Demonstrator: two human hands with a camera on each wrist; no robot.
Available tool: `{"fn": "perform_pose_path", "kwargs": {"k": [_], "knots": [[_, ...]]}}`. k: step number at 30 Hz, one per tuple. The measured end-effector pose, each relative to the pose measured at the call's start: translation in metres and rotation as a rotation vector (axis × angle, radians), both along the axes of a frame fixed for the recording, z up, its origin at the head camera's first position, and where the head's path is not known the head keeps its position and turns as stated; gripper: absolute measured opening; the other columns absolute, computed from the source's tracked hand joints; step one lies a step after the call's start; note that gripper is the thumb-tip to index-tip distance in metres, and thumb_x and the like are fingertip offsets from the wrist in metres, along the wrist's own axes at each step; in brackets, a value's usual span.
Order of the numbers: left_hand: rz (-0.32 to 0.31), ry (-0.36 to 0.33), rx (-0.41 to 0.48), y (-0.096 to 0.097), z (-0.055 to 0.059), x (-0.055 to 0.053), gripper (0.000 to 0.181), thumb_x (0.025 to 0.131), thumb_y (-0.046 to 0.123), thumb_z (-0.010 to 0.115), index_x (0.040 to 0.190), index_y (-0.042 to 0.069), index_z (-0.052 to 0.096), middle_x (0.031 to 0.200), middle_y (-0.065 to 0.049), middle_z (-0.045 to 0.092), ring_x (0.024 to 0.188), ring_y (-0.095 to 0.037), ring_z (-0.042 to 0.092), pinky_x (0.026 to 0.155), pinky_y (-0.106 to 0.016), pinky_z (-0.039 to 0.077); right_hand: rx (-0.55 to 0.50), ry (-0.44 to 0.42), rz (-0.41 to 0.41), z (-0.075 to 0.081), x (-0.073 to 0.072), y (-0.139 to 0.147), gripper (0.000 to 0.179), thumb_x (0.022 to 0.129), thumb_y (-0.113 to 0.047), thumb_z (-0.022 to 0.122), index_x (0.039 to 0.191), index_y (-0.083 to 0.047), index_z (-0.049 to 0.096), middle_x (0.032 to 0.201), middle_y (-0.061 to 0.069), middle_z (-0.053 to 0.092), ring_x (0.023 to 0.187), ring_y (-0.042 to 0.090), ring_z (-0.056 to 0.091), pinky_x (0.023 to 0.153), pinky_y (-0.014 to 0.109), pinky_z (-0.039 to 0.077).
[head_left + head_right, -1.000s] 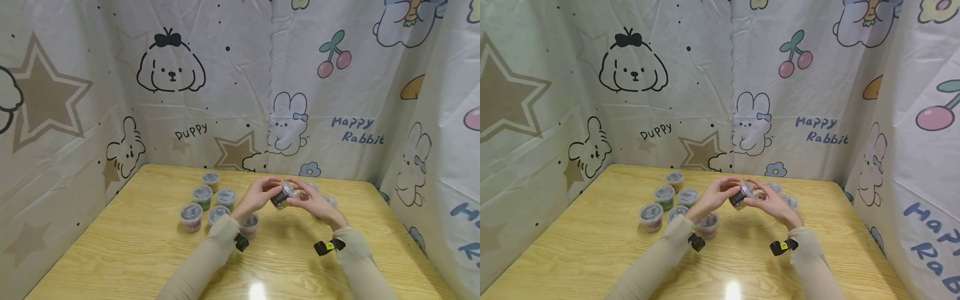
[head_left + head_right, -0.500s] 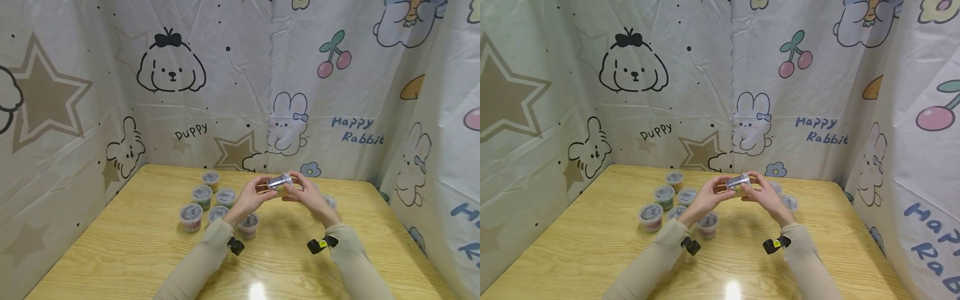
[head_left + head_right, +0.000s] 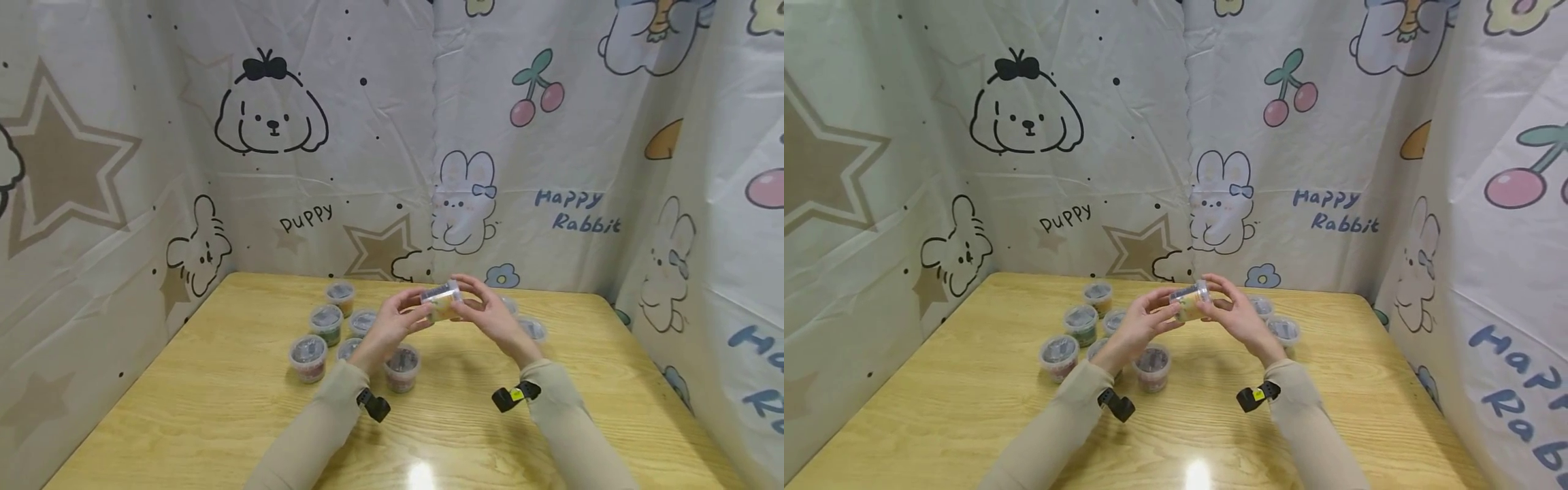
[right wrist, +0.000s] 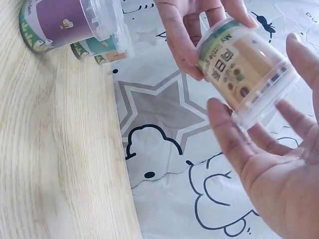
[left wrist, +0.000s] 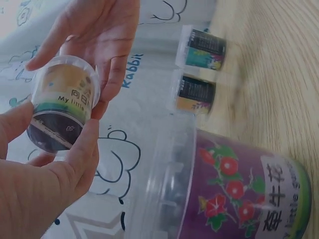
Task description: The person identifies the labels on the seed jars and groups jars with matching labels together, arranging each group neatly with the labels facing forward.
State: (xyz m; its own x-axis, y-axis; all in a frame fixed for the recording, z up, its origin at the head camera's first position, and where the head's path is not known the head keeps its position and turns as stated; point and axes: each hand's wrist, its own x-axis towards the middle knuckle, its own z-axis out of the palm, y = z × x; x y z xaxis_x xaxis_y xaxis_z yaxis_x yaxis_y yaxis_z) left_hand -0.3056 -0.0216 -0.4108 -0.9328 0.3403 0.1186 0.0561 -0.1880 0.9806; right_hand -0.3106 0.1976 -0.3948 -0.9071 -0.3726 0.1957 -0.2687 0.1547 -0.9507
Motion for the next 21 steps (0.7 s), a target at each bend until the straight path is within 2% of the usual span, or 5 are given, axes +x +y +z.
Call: {"fn": "perform_pose_path", "kwargs": {"k": [5,10,17,21], "knots": [[-0.025,-0.025,0.055,-0.004,-0.001,-0.002,0.042,0.100,0.017,0.057,0.139,0.004,0.049,0.134,-0.020,0.049,0.115,-0.027,0.059,0.098,-0.039,0.054,0.002,0.040,0.036,0.002,0.001,-0.001,0.071,0.091,-0.017,0.071,0.152,-0.022,0.034,0.154,0.014,0.033,0.134,0.040,0.045,0.101,0.046,0.051],[-0.038,-0.046,0.060,-0.007,-0.002,-0.003,0.042,0.102,0.018,0.055,0.141,0.005,0.048,0.132,-0.020,0.051,0.107,-0.022,0.061,0.098,-0.039,0.054,0.039,0.070,0.042,0.002,0.001,-0.003,0.075,0.088,-0.015,0.075,0.152,-0.020,0.035,0.154,0.016,0.035,0.134,0.042,0.045,0.099,0.048,0.051],[-0.018,-0.042,0.077,-0.011,-0.001,-0.003,0.053,0.097,0.010,0.061,0.147,0.007,0.042,0.140,-0.024,0.044,0.121,-0.027,0.055,0.101,-0.035,0.051,0.095,0.063,-0.042,0.004,-0.001,-0.010,0.070,0.088,-0.025,0.075,0.149,-0.025,0.039,0.149,0.016,0.041,0.129,0.041,0.051,0.098,0.048,0.052],[-0.020,-0.041,0.076,-0.014,-0.001,-0.005,0.054,0.097,0.007,0.061,0.148,0.007,0.041,0.143,-0.022,0.041,0.125,-0.031,0.053,0.101,-0.033,0.051,0.098,0.053,-0.048,0.006,-0.003,-0.012,0.071,0.088,-0.025,0.075,0.149,-0.024,0.038,0.148,0.018,0.041,0.127,0.041,0.053,0.099,0.049,0.051]]}}
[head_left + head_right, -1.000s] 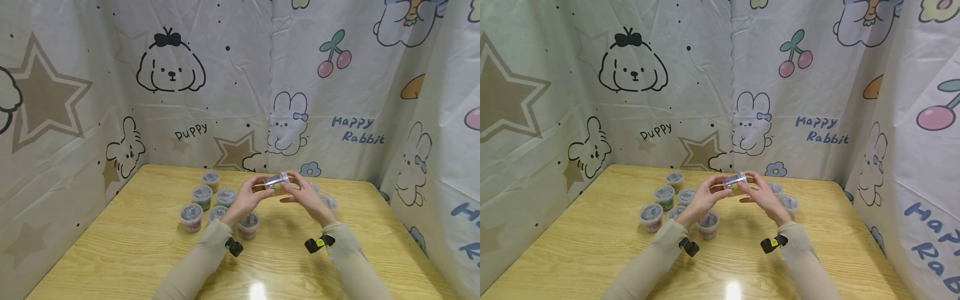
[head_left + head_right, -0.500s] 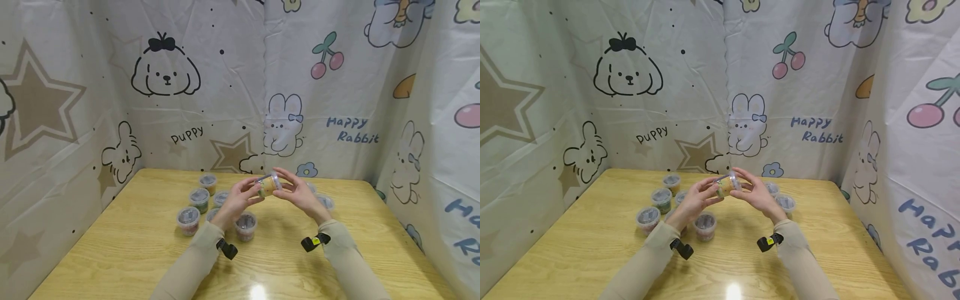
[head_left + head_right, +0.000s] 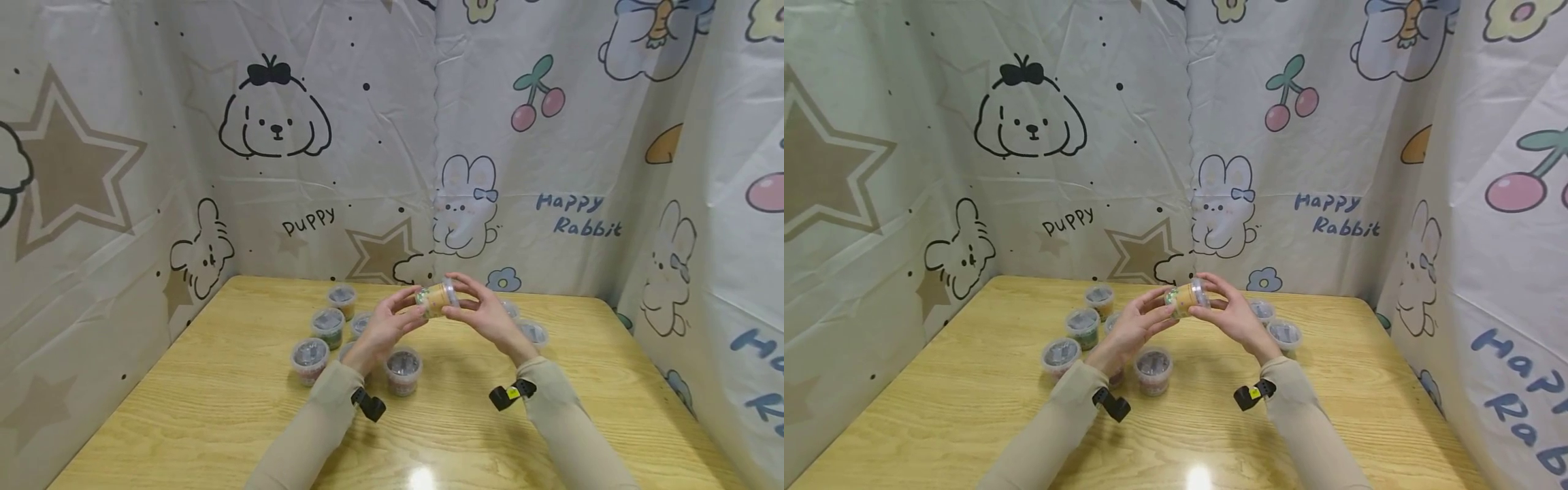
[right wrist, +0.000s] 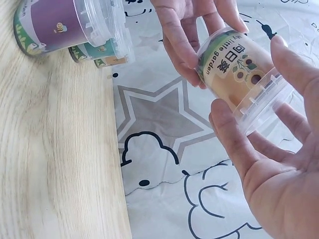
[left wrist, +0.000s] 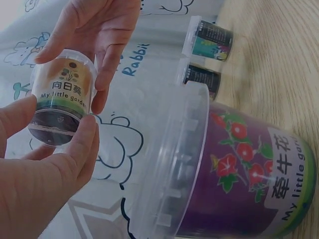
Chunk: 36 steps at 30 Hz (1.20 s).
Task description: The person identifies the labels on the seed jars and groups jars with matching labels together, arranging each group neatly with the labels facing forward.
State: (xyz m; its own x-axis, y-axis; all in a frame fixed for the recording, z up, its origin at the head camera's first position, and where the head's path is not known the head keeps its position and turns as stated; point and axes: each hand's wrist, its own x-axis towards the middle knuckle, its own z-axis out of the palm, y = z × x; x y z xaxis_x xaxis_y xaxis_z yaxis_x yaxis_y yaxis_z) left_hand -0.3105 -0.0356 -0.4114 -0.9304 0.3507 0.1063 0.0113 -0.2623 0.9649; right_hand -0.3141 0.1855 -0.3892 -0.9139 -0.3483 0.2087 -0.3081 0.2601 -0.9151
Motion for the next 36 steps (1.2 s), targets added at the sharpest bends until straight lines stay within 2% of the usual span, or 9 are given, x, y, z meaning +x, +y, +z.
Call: {"fn": "perform_pose_path", "kwargs": {"k": [5,9,14,19,23,29,36], "knots": [[-0.008,0.005,-0.007,-0.001,0.001,0.000,0.052,0.097,0.010,0.061,0.146,0.007,0.043,0.142,-0.022,0.042,0.124,-0.030,0.053,0.101,-0.034,0.051,0.012,0.019,0.028,0.000,-0.005,0.003,0.072,0.088,-0.022,0.075,0.150,-0.022,0.038,0.149,0.019,0.042,0.133,0.041,0.047,0.101,0.052,0.049],[-0.022,-0.009,-0.016,-0.002,0.000,0.000,0.049,0.099,0.013,0.059,0.145,0.006,0.044,0.138,-0.022,0.047,0.117,-0.027,0.059,0.101,-0.035,0.052,0.005,0.017,0.075,0.000,-0.007,0.007,0.075,0.087,-0.018,0.075,0.151,-0.020,0.036,0.151,0.018,0.040,0.137,0.041,0.041,0.104,0.053,0.047],[-0.044,-0.022,-0.022,-0.002,0.001,-0.001,0.048,0.101,0.015,0.055,0.145,0.001,0.041,0.135,-0.024,0.048,0.106,-0.022,0.063,0.100,-0.036,0.052,-0.004,-0.007,0.104,0.001,-0.008,0.009,0.077,0.088,-0.019,0.075,0.153,-0.016,0.033,0.152,0.019,0.038,0.136,0.042,0.042,0.104,0.050,0.047],[-0.054,-0.040,-0.013,-0.001,0.004,-0.001,0.047,0.104,0.019,0.050,0.145,-0.002,0.040,0.136,-0.025,0.049,0.103,-0.020,0.065,0.101,-0.036,0.051,-0.004,-0.002,0.095,0.001,-0.009,0.010,0.075,0.089,-0.018,0.074,0.152,-0.019,0.034,0.153,0.019,0.038,0.135,0.042,0.044,0.104,0.051,0.047],[-0.045,-0.077,0.002,-0.001,0.005,-0.002,0.045,0.105,0.019,0.047,0.144,-0.002,0.040,0.135,-0.025,0.049,0.101,-0.019,0.066,0.101,-0.035,0.051,-0.015,-0.011,0.065,0.000,-0.010,0.008,0.066,0.089,-0.020,0.073,0.147,-0.015,0.041,0.151,0.019,0.042,0.134,0.042,0.045,0.104,0.052,0.047],[-0.023,-0.102,-0.025,-0.002,0.003,-0.003,0.045,0.103,0.018,0.051,0.144,0.000,0.042,0.133,-0.025,0.052,0.094,-0.017,0.068,0.097,-0.037,0.054,-0.012,0.007,-0.030,-0.003,-0.008,0.003,0.045,0.089,-0.025,0.074,0.126,-0.007,0.056,0.142,0.018,0.053,0.131,0.041,0.049,0.104,0.055,0.046],[-0.029,-0.145,0.029,-0.005,0.003,-0.006,0.044,0.104,0.018,0.050,0.143,0.001,0.041,0.136,-0.025,0.050,0.097,-0.018,0.067,0.100,-0.038,0.053,-0.102,0.037,-0.097,-0.005,-0.007,-0.004,0.032,0.090,-0.018,0.073,0.112,-0.001,0.058,0.141,0.018,0.054,0.126,0.038,0.055,0.103,0.050,0.048]]}}
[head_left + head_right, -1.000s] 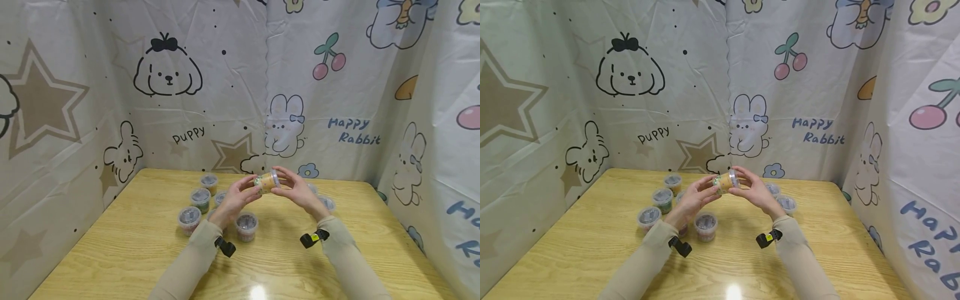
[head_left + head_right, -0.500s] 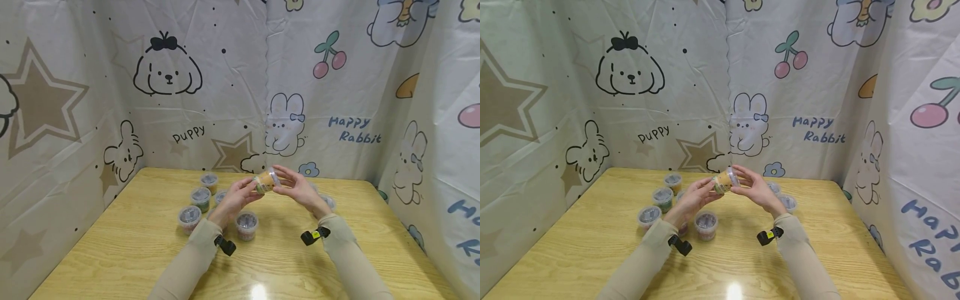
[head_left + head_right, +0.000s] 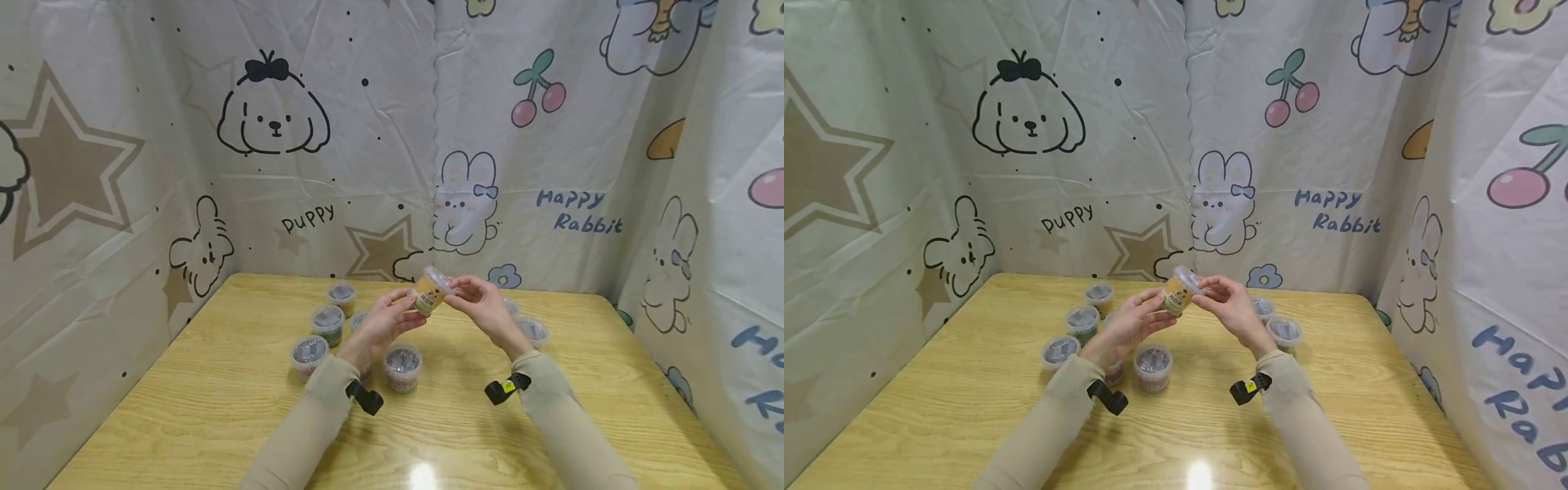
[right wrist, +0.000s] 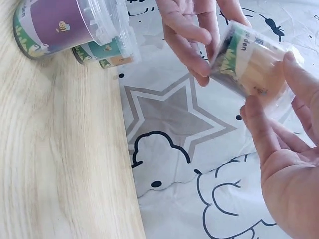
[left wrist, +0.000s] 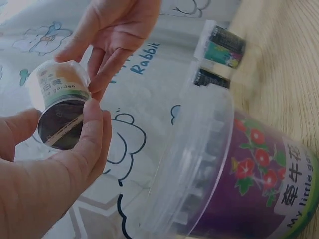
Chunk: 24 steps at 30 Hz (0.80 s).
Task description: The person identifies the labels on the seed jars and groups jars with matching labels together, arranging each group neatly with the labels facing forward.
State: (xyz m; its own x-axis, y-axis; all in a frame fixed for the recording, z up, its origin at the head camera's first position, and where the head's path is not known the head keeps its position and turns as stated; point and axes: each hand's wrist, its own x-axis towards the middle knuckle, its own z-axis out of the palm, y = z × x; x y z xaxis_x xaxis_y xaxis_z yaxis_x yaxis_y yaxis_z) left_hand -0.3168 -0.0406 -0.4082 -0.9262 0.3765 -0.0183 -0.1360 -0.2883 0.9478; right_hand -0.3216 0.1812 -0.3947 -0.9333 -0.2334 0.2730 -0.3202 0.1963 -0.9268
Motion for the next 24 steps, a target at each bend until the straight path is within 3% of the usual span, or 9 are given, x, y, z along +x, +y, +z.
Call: {"fn": "perform_pose_path", "kwargs": {"k": [4,8,13,17,24], "knots": [[0.013,0.000,-0.038,-0.005,0.003,0.000,0.043,0.104,0.019,0.050,0.143,0.003,0.043,0.137,-0.023,0.051,0.105,-0.021,0.065,0.100,-0.040,0.052,-0.017,0.009,-0.030,-0.002,-0.003,-0.005,0.030,0.089,-0.016,0.074,0.108,0.000,0.058,0.141,0.017,0.055,0.124,0.036,0.057,0.100,0.045,0.051],[0.059,0.114,-0.196,-0.011,0.009,0.001,0.043,0.102,0.020,0.054,0.141,0.004,0.047,0.135,-0.021,0.055,0.115,-0.027,0.061,0.099,-0.044,0.053,-0.012,0.010,-0.042,-0.002,-0.006,-0.009,0.029,0.088,-0.015,0.075,0.107,0.001,0.060,0.139,0.016,0.056,0.122,0.035,0.059,0.099,0.043,0.052],[0.159,0.240,-0.403,-0.018,0.017,-0.002,0.041,0.097,0.025,0.064,0.134,0.009,0.056,0.131,-0.014,0.061,0.119,-0.028,0.059,0.097,-0.043,0.053,0.011,0.016,-0.040,0.002,-0.008,-0.016,0.028,0.087,-0.017,0.075,0.105,0.000,0.061,0.137,0.016,0.059,0.120,0.033,0.061,0.096,0.040,0.054],[0.214,0.339,-0.507,-0.026,0.025,-0.004,0.043,0.093,0.023,0.069,0.133,0.010,0.058,0.129,-0.011,0.063,0.119,-0.027,0.060,0.098,-0.043,0.052,0.029,0.017,-0.014,0.006,-0.011,-0.023,0.026,0.087,-0.016,0.075,0.103,0.000,0.061,0.135,0.017,0.060,0.120,0.033,0.061,0.095,0.037,0.055],[0.201,0.495,-0.628,-0.038,0.042,-0.015,0.051,0.088,0.022,0.075,0.135,0.012,0.058,0.128,-0.015,0.064,0.114,-0.028,0.062,0.094,-0.045,0.055,0.113,0.037,0.016,0.012,-0.018,-0.034,0.025,0.088,-0.018,0.075,0.103,-0.002,0.064,0.134,0.016,0.061,0.121,0.033,0.061,0.098,0.043,0.053]]}}
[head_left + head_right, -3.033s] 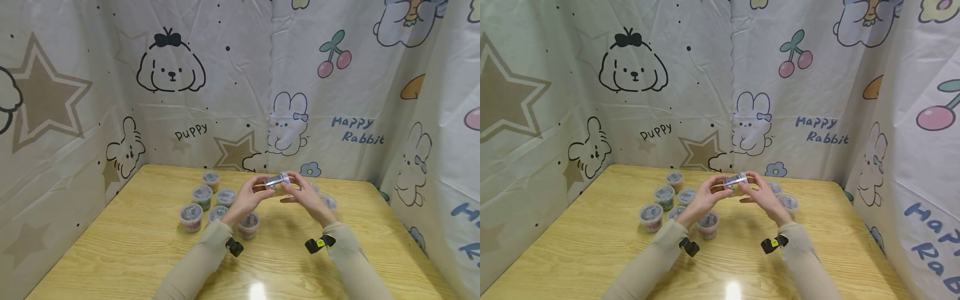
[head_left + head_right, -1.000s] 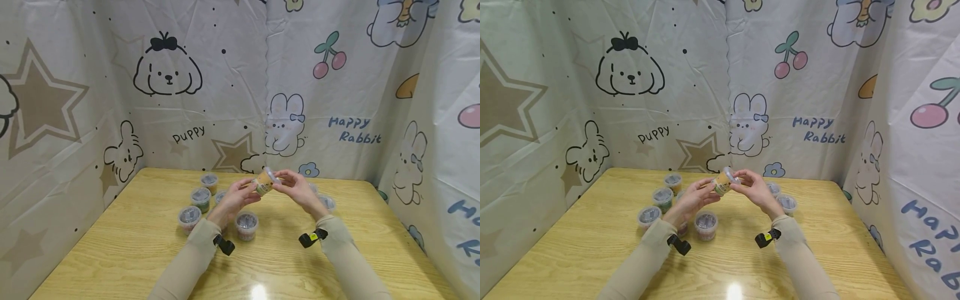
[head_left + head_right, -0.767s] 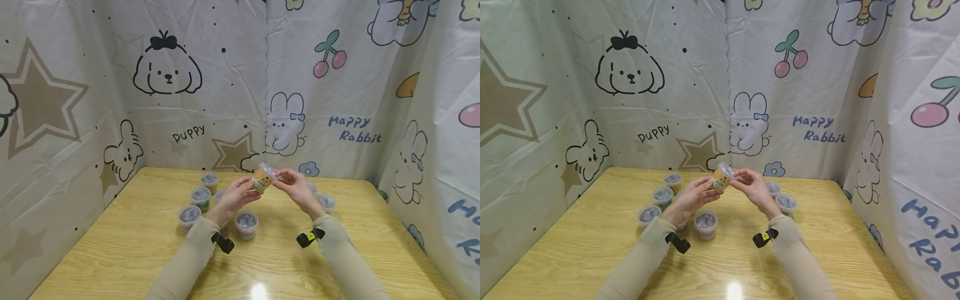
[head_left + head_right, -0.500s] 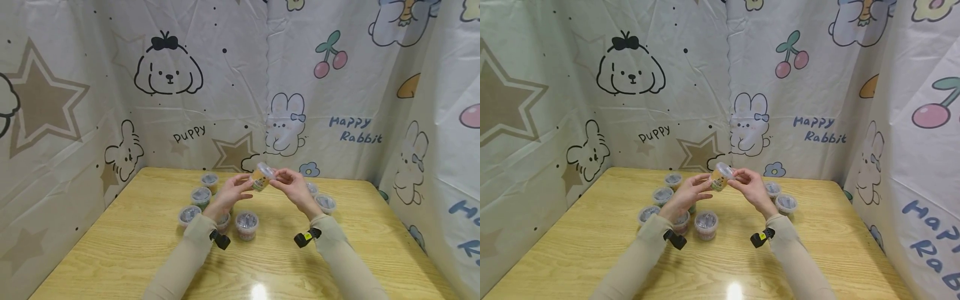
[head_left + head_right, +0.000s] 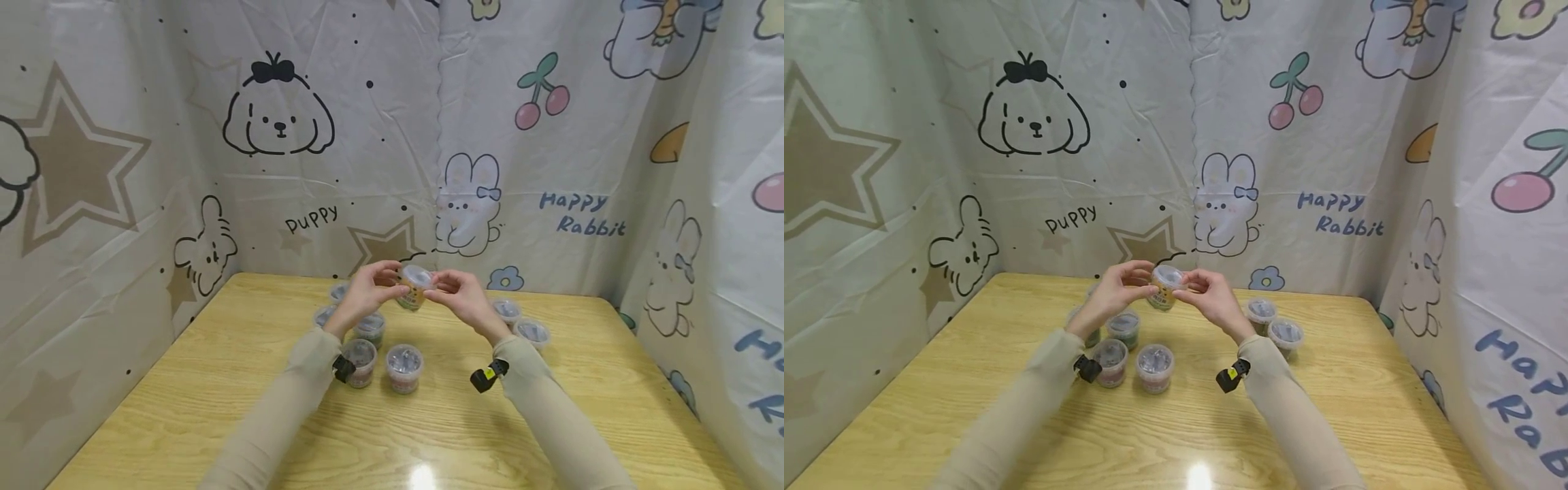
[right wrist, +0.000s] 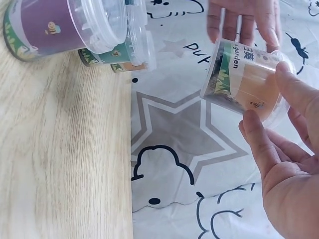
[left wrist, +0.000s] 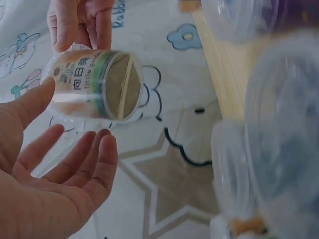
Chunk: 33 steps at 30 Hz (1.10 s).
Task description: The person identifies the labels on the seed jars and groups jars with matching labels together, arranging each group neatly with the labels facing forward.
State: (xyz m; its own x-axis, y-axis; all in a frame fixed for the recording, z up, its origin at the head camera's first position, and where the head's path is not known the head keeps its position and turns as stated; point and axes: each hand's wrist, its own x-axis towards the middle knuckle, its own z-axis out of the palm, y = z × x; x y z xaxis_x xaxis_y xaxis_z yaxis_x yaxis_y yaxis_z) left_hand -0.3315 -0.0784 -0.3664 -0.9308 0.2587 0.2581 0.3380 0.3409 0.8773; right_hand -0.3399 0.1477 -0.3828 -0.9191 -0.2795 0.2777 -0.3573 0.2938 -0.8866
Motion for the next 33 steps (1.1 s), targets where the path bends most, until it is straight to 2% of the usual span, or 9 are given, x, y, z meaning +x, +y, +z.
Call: {"fn": "perform_pose_path", "kwargs": {"k": [5,10,15,17,20,25,29,33], "knots": [[-0.007,0.082,-0.168,-0.007,0.007,-0.004,0.046,0.088,0.024,0.075,0.131,0.011,0.061,0.123,-0.010,0.068,0.110,-0.026,0.066,0.090,-0.040,0.057,0.048,0.013,0.029,0.001,-0.007,-0.009,0.022,0.087,-0.017,0.076,0.101,-0.004,0.066,0.134,0.014,0.061,0.121,0.032,0.061,0.099,0.042,0.052],[-0.019,0.162,-0.341,-0.014,0.013,-0.011,0.029,0.087,0.021,0.076,0.113,0.011,0.069,0.113,-0.008,0.072,0.102,-0.023,0.070,0.083,-0.035,0.059,0.098,0.048,0.043,0.000,-0.015,-0.019,0.021,0.085,-0.018,0.077,0.100,-0.007,0.067,0.134,0.013,0.061,0.119,0.029,0.063,0.097,0.038,0.054],[-0.061,0.216,-0.470,-0.021,0.018,-0.021,0.018,0.085,0.017,0.078,0.099,0.011,0.068,0.101,-0.006,0.074,0.093,-0.019,0.071,0.079,-0.032,0.059,0.144,0.084,0.054,-0.003,-0.024,-0.027,0.019,0.085,-0.016,0.077,0.098,-0.006,0.066,0.134,0.015,0.061,0.120,0.030,0.062,0.097,0.039,0.053],[-0.080,0.226,-0.512,-0.023,0.018,-0.025,0.016,0.085,0.015,0.078,0.096,0.010,0.068,0.101,-0.006,0.074,0.093,-0.019,0.071,0.079,-0.032,0.059,0.166,0.095,0.057,-0.006,-0.028,-0.031,0.017,0.086,-0.013,0.076,0.097,-0.006,0.066,0.133,0.015,0.061,0.121,0.031,0.061,0.098,0.040,0.053],[-0.077,0.239,-0.597,-0.026,0.015,-0.032,0.014,0.083,0.014,0.079,0.090,0.011,0.067,0.102,-0.006,0.073,0.094,-0.021,0.071,0.081,-0.032,0.059,0.219,0.114,0.082,-0.011,-0.035,-0.037,0.014,0.088,-0.013,0.074,0.096,-0.007,0.064,0.136,0.016,0.059,0.123,0.034,0.059,0.098,0.039,0.053],[-0.080,0.207,-0.685,-0.029,0.008,-0.042,0.014,0.082,0.014,0.080,0.084,0.011,0.066,0.101,-0.007,0.074,0.092,-0.021,0.072,0.076,-0.030,0.058,0.316,0.165,0.092,-0.019,-0.043,-0.044,0.011,0.088,-0.013,0.073,0.093,-0.009,0.064,0.139,0.016,0.056,0.120,0.036,0.061,0.094,0.039,0.056],[-0.077,0.199,-0.707,-0.032,0.002,-0.050,0.015,0.082,0.014,0.080,0.081,0.011,0.065,0.096,-0.006,0.073,0.088,-0.019,0.070,0.073,-0.028,0.056,0.356,0.221,0.075,-0.023,-0.050,-0.051,0.011,0.087,-0.014,0.075,0.093,-0.010,0.066,0.125,0.012,0.066,0.111,0.031,0.066,0.088,0.035,0.058],[-0.058,0.217,-0.742,-0.033,-0.001,-0.056,0.013,0.082,0.013,0.079,0.081,0.011,0.066,0.088,-0.004,0.069,0.078,-0.018,0.062,0.069,-0.029,0.051,0.379,0.271,0.078,-0.029,-0.057,-0.056,0.010,0.087,-0.014,0.075,0.093,-0.011,0.068,0.107,0.007,0.071,0.101,0.025,0.069,0.083,0.033,0.060]]}}
